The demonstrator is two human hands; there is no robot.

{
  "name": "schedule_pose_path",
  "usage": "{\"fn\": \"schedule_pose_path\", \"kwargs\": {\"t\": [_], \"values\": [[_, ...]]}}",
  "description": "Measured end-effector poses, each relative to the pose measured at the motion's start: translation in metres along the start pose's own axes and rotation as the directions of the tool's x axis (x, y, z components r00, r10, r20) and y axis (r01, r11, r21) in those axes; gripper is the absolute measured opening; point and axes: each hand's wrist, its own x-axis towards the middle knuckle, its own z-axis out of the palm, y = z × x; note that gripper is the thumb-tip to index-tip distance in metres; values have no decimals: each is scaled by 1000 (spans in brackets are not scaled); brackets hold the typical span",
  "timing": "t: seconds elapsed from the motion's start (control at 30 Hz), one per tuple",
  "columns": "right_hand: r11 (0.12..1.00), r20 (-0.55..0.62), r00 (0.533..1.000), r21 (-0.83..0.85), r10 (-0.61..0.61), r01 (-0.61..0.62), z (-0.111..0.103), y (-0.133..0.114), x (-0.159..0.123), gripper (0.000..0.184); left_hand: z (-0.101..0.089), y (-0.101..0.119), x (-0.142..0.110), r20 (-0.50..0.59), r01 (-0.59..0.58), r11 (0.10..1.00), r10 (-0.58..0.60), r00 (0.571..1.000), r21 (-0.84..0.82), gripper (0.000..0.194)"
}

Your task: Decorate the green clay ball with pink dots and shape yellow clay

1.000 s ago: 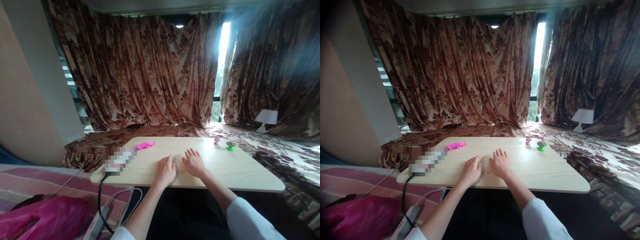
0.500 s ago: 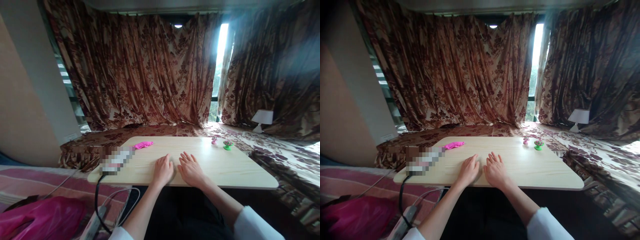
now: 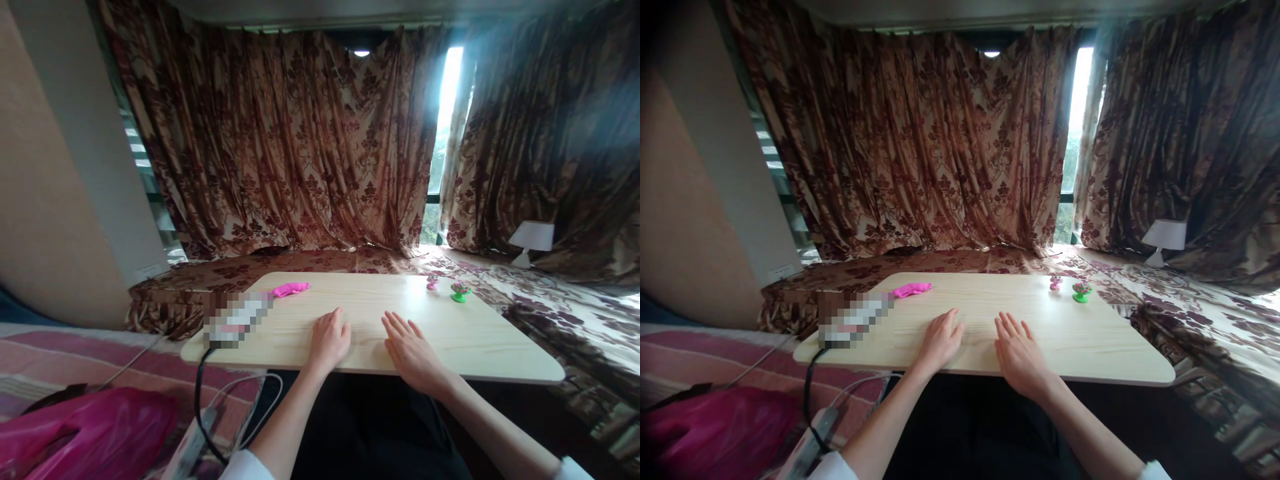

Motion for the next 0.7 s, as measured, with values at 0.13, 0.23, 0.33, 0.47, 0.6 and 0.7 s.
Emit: {"fn": "schedule_pose_path", "kwargs": {"t": [0.13,0.23,0.33,0.47,0.6,0.7], "values": [[998,29,998,2,64,-64,3,-22,47,50,0,0,1,15,-7,1000,7,1000,15,37],[977,78,974,-5,213,-213,3,-10,84,56,0,-1,1,22,-15,1000,14,1000,14,38],[968,113,962,-11,250,-250,0,13,85,54,1,-2,1,23,-12,1000,12,1000,3,38],[985,98,980,-18,174,-173,-8,28,34,49,1,-2,0,10,-11,1000,11,1000,5,38],[1000,18,1000,-11,-15,15,-11,10,-6,49,1,-1,0,6,-6,1000,5,1000,15,37],[997,-14,997,-9,-82,82,-4,-18,7,46,1,-1,0,17,4,1000,-5,1000,21,37]]}}
